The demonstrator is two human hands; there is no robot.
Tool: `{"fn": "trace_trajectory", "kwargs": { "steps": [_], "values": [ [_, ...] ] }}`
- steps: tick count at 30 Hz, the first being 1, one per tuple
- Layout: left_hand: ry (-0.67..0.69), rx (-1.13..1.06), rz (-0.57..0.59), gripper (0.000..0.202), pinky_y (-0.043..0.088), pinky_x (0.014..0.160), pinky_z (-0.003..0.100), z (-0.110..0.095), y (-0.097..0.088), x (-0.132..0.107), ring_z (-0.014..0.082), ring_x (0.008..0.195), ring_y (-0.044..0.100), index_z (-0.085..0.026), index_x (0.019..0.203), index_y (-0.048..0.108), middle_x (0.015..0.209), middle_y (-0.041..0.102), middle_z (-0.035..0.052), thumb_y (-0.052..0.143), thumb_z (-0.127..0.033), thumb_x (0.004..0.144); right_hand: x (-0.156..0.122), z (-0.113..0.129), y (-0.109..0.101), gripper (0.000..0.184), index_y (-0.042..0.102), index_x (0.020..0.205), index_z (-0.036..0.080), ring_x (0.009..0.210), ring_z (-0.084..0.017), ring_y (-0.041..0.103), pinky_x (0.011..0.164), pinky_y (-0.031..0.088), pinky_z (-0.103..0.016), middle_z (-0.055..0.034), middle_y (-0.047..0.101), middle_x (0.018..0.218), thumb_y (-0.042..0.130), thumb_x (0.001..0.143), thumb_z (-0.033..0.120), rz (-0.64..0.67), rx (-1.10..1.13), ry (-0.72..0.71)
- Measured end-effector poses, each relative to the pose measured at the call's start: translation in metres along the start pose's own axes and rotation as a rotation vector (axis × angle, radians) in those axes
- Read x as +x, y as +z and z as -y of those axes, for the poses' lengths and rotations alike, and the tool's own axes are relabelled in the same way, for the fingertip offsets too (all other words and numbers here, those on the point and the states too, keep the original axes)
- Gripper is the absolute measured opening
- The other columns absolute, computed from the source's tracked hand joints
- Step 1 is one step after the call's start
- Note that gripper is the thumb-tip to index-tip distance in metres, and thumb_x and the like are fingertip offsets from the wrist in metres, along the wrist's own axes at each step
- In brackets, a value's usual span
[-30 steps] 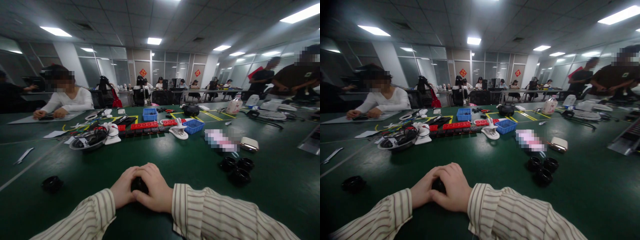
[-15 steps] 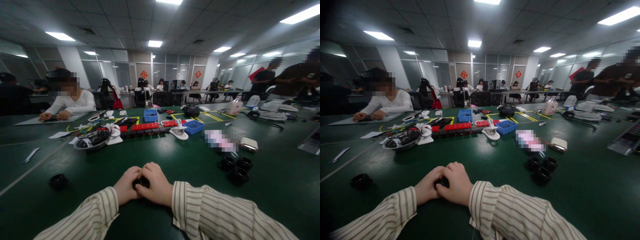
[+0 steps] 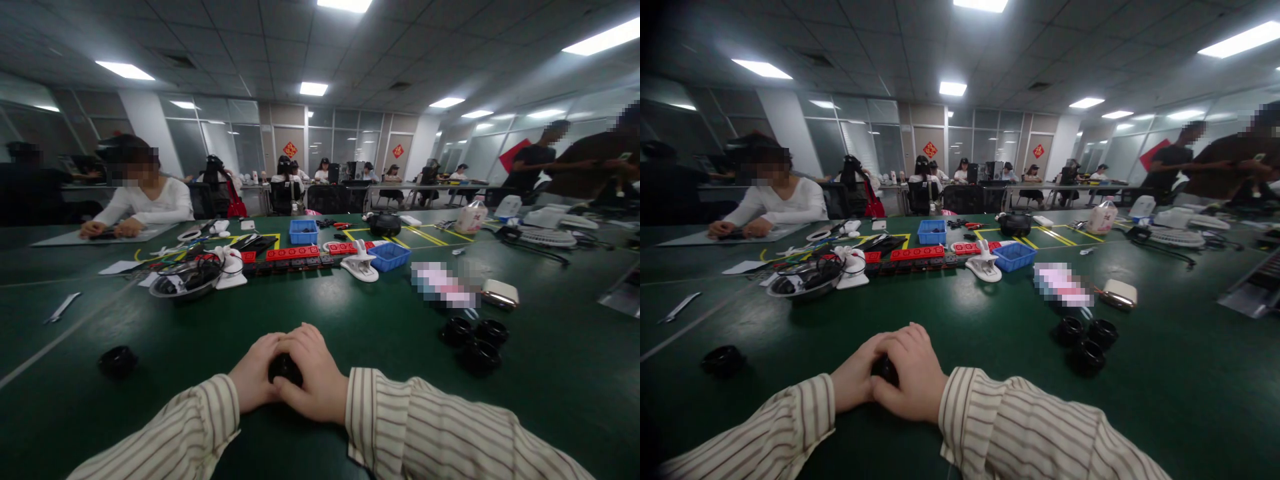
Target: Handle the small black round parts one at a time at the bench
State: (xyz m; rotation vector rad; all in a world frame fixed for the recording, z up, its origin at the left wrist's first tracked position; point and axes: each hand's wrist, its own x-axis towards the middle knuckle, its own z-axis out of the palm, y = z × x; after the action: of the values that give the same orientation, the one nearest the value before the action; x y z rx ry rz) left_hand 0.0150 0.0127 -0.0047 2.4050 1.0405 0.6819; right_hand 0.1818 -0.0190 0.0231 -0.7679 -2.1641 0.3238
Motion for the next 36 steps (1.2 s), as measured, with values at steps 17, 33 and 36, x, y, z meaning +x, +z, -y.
{"fn": "trace_trajectory", "kwargs": {
  "steps": [17, 33, 36],
  "values": [
    [0.062, -0.082, 0.076, 0.027, 0.041, 0.091, 0.034, -0.009, -0.006, 0.002, 0.0225, 0.098, 0.049, -0.018, 0.082, 0.057, 0.098, 0.053, 0.0042, 0.064, -0.013, 0.057, 0.001, -0.006, 0.006, 0.016, 0.051, 0.078, 0.016, 0.081, -0.015, 0.048, 0.078, 0.037, -0.029, -0.0034, 0.055, 0.080, 0.043, 0.064, 0.014, 0.074, -0.021, -0.114],
    [0.014, 0.098, -0.022, 0.055, 0.030, 0.098, 0.050, -0.011, -0.002, 0.000, 0.0284, 0.098, 0.050, -0.019, 0.103, 0.051, 0.100, 0.055, 0.0070, 0.073, -0.036, 0.055, 0.001, -0.007, 0.005, 0.029, 0.050, 0.087, 0.016, 0.084, -0.018, 0.043, 0.079, 0.034, -0.032, -0.0035, 0.050, 0.088, 0.064, 0.070, 0.034, 0.018, -0.097, 0.143],
    [0.028, 0.138, -0.022, 0.039, 0.030, 0.098, 0.048, -0.012, -0.002, 0.000, 0.0266, 0.096, 0.050, -0.018, 0.093, 0.053, 0.095, 0.056, 0.0062, 0.068, -0.029, 0.059, 0.002, -0.008, 0.006, 0.022, 0.050, 0.080, 0.016, 0.082, -0.016, 0.042, 0.077, 0.032, -0.031, -0.0016, 0.047, 0.083, 0.064, 0.071, 0.031, 0.053, -0.132, 0.158]
  ]
}}
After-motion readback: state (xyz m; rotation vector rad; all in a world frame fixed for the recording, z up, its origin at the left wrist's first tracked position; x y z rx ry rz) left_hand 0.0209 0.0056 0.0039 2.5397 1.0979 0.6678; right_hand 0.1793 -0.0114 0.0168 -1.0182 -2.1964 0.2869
